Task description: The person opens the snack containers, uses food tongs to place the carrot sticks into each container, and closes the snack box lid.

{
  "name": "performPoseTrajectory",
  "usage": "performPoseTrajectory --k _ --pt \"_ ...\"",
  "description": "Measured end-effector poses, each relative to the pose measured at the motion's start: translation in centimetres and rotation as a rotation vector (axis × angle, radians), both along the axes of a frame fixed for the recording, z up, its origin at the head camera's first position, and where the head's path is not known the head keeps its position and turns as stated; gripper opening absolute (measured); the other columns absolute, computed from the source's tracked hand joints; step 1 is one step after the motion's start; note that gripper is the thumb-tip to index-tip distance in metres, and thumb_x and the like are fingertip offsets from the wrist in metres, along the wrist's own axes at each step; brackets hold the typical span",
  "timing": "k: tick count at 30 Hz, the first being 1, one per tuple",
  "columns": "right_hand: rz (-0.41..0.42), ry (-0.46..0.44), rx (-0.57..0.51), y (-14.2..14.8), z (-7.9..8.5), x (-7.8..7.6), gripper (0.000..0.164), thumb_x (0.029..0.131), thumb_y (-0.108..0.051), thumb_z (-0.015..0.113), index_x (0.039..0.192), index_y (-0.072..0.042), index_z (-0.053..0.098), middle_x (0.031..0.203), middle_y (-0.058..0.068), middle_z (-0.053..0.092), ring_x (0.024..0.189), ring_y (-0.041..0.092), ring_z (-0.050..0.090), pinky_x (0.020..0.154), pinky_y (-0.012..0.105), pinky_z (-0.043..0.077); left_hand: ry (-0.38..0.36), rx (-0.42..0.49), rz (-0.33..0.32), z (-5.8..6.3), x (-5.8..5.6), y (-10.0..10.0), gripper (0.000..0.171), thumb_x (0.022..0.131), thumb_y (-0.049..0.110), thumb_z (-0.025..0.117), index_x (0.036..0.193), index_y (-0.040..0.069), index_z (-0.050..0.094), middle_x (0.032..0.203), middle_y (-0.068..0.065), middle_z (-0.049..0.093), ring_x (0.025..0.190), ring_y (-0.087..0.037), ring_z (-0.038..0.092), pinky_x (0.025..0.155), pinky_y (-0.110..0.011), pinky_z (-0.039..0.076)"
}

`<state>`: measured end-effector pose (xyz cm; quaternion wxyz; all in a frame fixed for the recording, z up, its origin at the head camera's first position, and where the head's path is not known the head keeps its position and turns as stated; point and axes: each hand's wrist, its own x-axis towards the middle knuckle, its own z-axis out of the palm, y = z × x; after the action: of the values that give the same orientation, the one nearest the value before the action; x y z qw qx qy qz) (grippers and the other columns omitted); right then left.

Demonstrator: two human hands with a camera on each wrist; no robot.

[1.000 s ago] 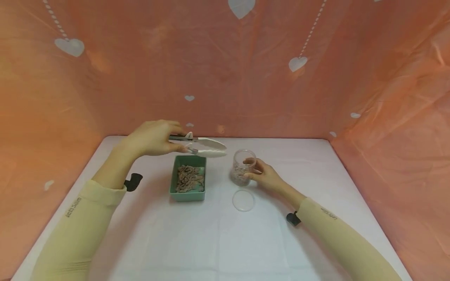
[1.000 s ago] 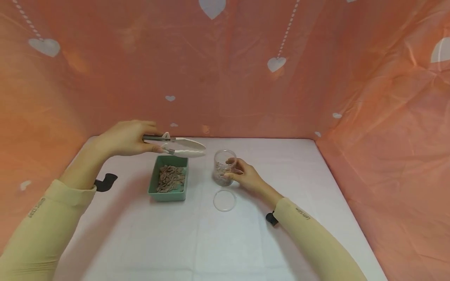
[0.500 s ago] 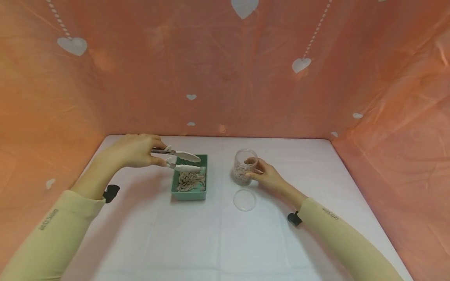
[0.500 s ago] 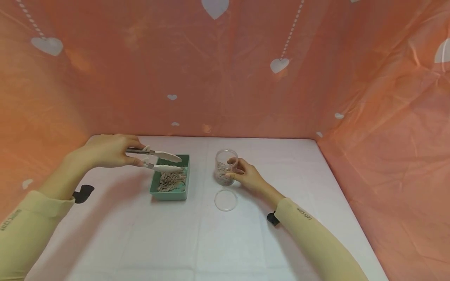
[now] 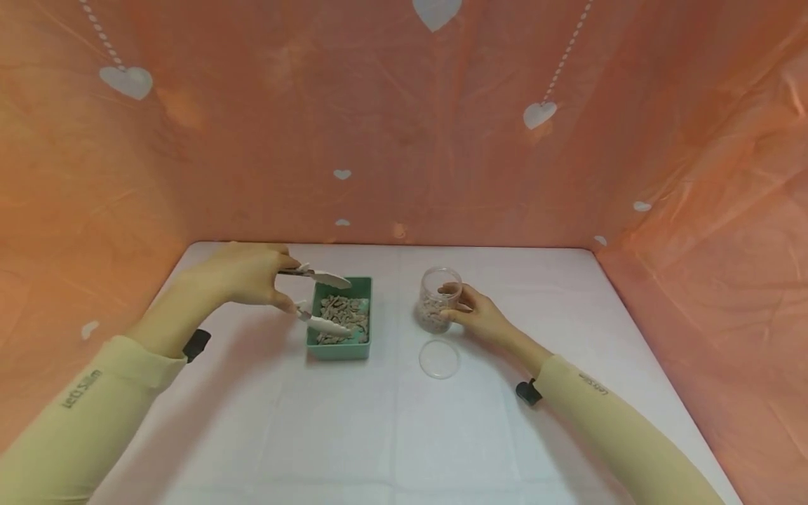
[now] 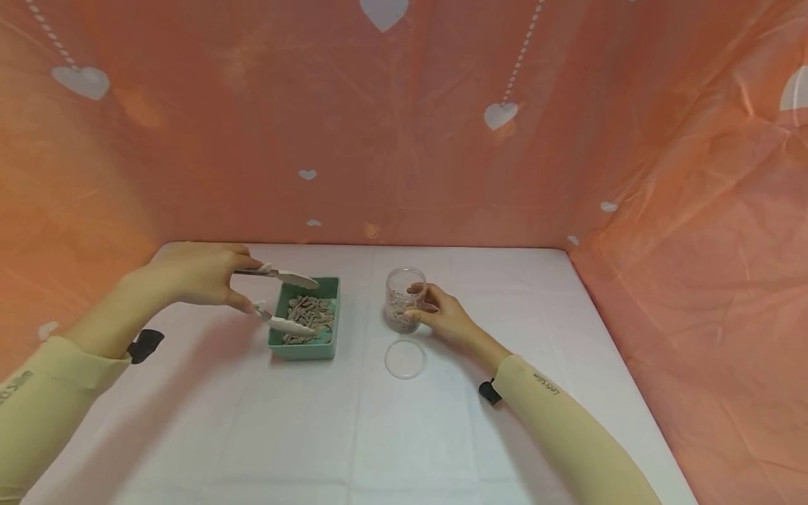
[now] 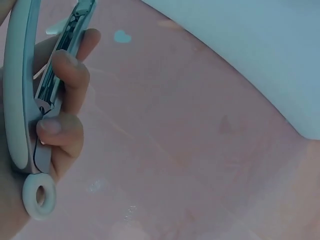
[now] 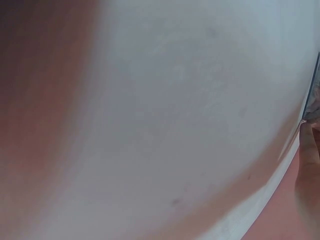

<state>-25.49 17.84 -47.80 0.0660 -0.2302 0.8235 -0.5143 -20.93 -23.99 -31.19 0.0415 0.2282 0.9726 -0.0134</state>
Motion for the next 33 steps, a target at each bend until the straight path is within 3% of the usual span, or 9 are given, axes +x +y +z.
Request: performPoseTrajectory --k 5,9,16,25,33 --pt "0.008 -0.004 0.003 0.0 0.1 0.1 0.053 0.097 -0.012 0.074 0.145 -0.003 0.052 0.148 0.019 0.056 0.143 0.041 0.047 0.116 0.054 0.038 0.041 -0.025 0.000 -0.2 0.0 0.2 0.071 0.064 0.058 0.093 0.120 0.018 0.077 0.106 0.005 0.074 0.094 -0.022 0.068 0.079 -0.060 0.049" --pt "0.004 -0.003 -0.001 0.0 0.2 0.0 0.053 0.097 -0.012 0.074 0.145 -0.002 0.052 0.148 0.019 0.057 0.142 0.039 0.048 0.117 0.053 0.036 0.073 -0.044 -0.008 -0.5 -0.1 0.2 0.069 0.064 0.060 0.092 0.118 0.019 0.077 0.107 0.007 0.073 0.092 -0.020 0.067 0.078 -0.056 0.050" --pt "0.005 -0.015 0.000 0.0 0.2 0.0 0.054 0.098 -0.013 0.074 0.145 -0.003 0.052 0.148 0.019 0.056 0.144 0.039 0.047 0.118 0.054 0.035 -0.016 0.005 -0.044 -1.0 -0.2 -0.1 0.065 0.068 0.048 0.090 0.123 0.015 0.076 0.106 0.004 0.066 0.090 -0.017 0.067 0.071 -0.048 0.053" --pt "-0.005 -0.027 0.011 0.0 0.2 0.2 0.054 0.098 -0.014 0.074 0.146 -0.004 0.051 0.149 0.018 0.056 0.145 0.039 0.046 0.118 0.054 0.035 -0.052 -0.010 -0.046 -1.4 -0.7 0.3 0.062 0.071 0.047 0.089 0.124 0.015 0.076 0.104 0.002 0.064 0.082 -0.015 0.063 0.069 -0.046 0.051" --pt "-0.005 -0.023 0.017 0.2 0.0 0.1 0.054 0.098 -0.015 0.074 0.147 -0.005 0.051 0.150 0.018 0.055 0.145 0.041 0.045 0.117 0.055 0.036 -0.108 -0.029 -0.058 -1.0 -1.1 1.0 0.061 0.073 0.042 0.089 0.123 0.012 0.076 0.110 -0.002 0.066 0.093 -0.023 0.067 0.079 -0.052 0.054"
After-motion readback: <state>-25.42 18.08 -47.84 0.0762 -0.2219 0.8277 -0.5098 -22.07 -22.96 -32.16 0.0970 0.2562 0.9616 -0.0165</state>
